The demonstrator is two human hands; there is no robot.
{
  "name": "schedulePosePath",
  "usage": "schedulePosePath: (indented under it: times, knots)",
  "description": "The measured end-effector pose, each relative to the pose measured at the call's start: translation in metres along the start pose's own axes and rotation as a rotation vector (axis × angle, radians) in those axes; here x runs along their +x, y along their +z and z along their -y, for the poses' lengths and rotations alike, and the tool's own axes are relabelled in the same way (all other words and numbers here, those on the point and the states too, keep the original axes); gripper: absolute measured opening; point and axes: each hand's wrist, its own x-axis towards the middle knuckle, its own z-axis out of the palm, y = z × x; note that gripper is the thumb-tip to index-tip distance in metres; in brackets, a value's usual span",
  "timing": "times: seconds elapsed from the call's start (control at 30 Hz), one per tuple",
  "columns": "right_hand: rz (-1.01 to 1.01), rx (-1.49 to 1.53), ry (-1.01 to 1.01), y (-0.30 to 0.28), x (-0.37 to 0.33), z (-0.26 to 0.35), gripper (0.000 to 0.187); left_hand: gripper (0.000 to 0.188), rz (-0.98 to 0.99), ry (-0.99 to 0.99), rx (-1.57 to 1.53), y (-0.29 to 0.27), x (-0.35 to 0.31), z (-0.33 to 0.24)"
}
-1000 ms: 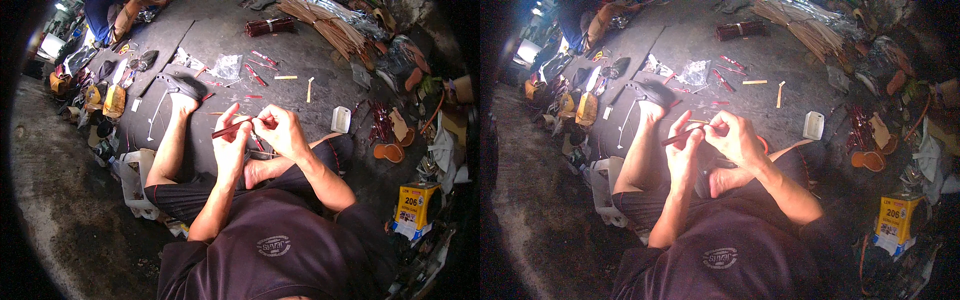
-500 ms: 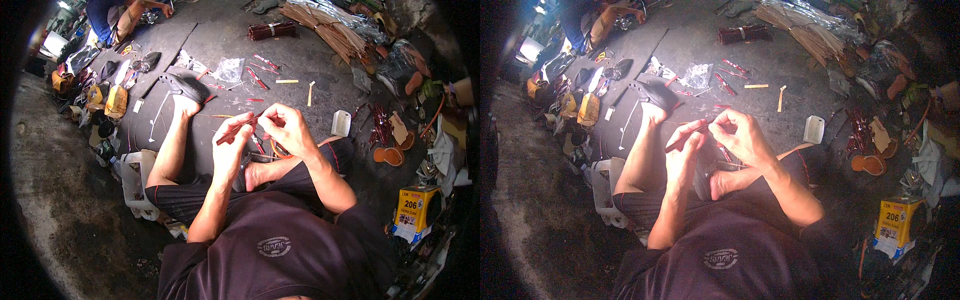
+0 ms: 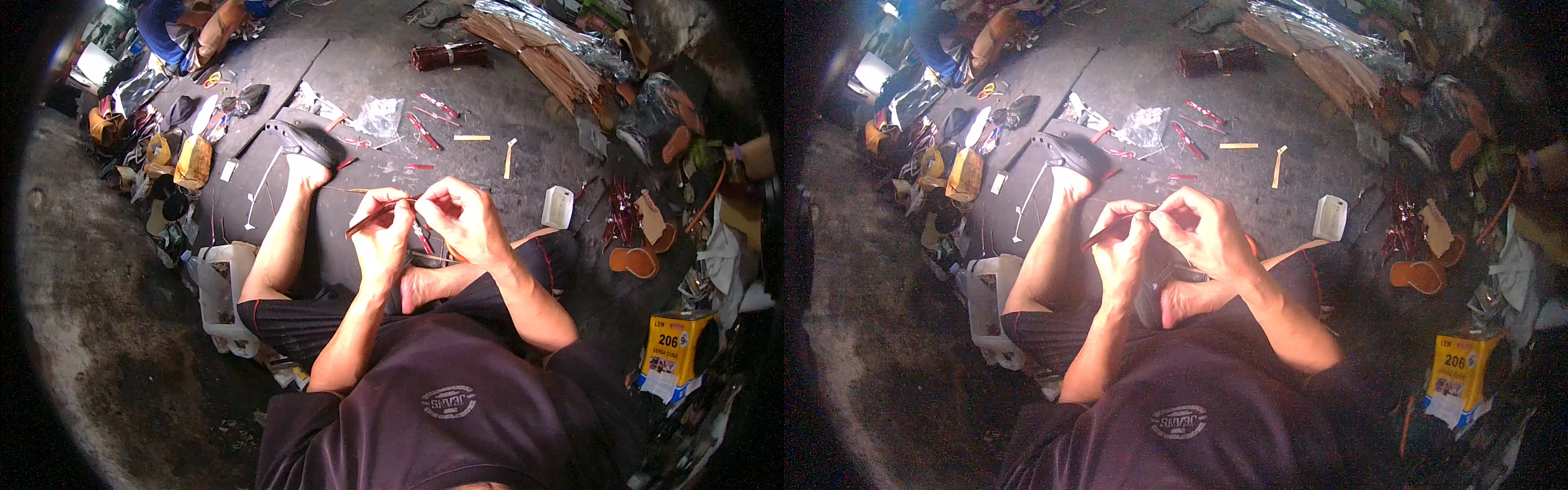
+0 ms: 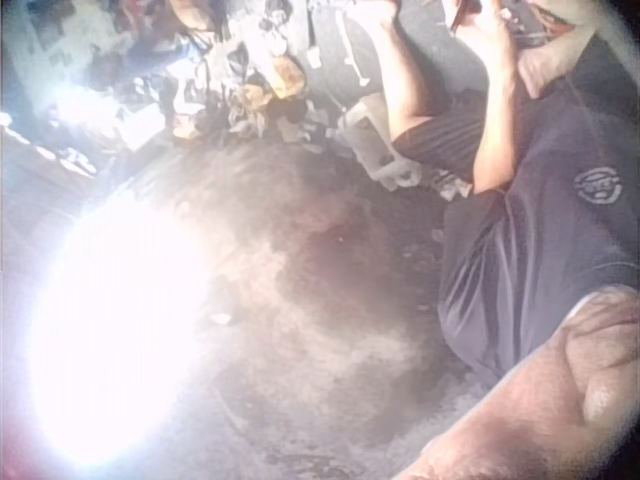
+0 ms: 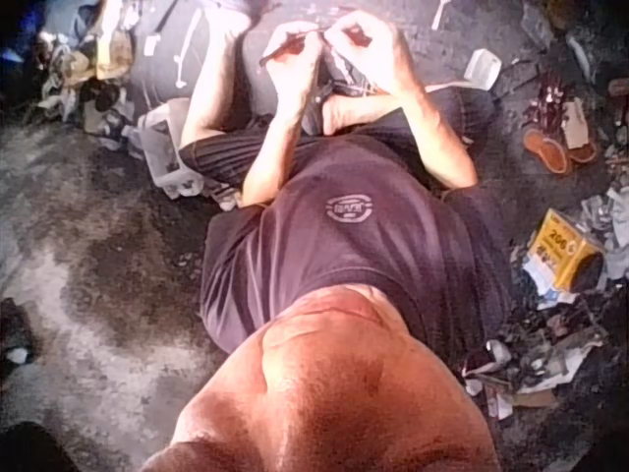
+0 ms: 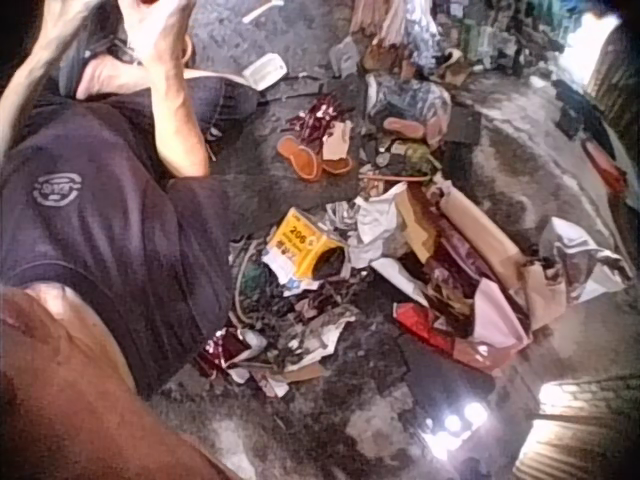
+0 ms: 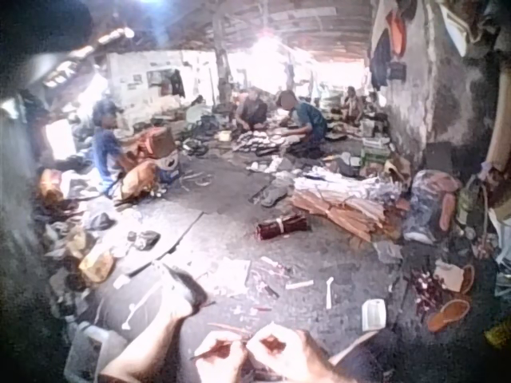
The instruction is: The person sits on the floor and assembles small red cylindrical objects by inserting thin sticks into them and trimming excess material with scissors. The person handles the objects one at a time, repeatedly inserting sticks and cutting them to length.
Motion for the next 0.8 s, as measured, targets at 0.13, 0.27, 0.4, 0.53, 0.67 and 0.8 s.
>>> schedulePosePath:
  times: [0.13, 0.27, 0.4, 0.53, 0.67, 0.8]
  knots:
    - [-0.196, -0.233, 0.207, -0.016, -0.013, -0.082, 0.033, 0.021, -0.056, -0.144, -0.180, -0.014, 0.017, 0.003]
    - [0.171, -0.954, 0.260, -0.043, -0.076, -0.195, 0.050, 0.030, -0.074, -0.232, -0.295, -0.038, 0.025, 0.013]
    - [0.336, -1.016, 0.331, -0.040, -0.066, -0.187, 0.057, 0.034, -0.122, -0.215, -0.269, -0.041, 0.025, 0.015]
    - [0.293, -0.857, 0.417, -0.040, -0.062, -0.199, 0.048, 0.037, -0.155, -0.220, -0.414, -0.048, 0.026, 0.020]
    - [0.211, -0.451, 0.677, -0.028, -0.050, -0.128, 0.034, 0.035, -0.241, -0.121, -0.258, -0.066, 0.024, 0.022]
    - [0.147, -0.031, 0.296, -0.022, -0.059, -0.076, 0.035, 0.030, -0.263, -0.073, -0.152, -0.059, 0.025, 0.025]
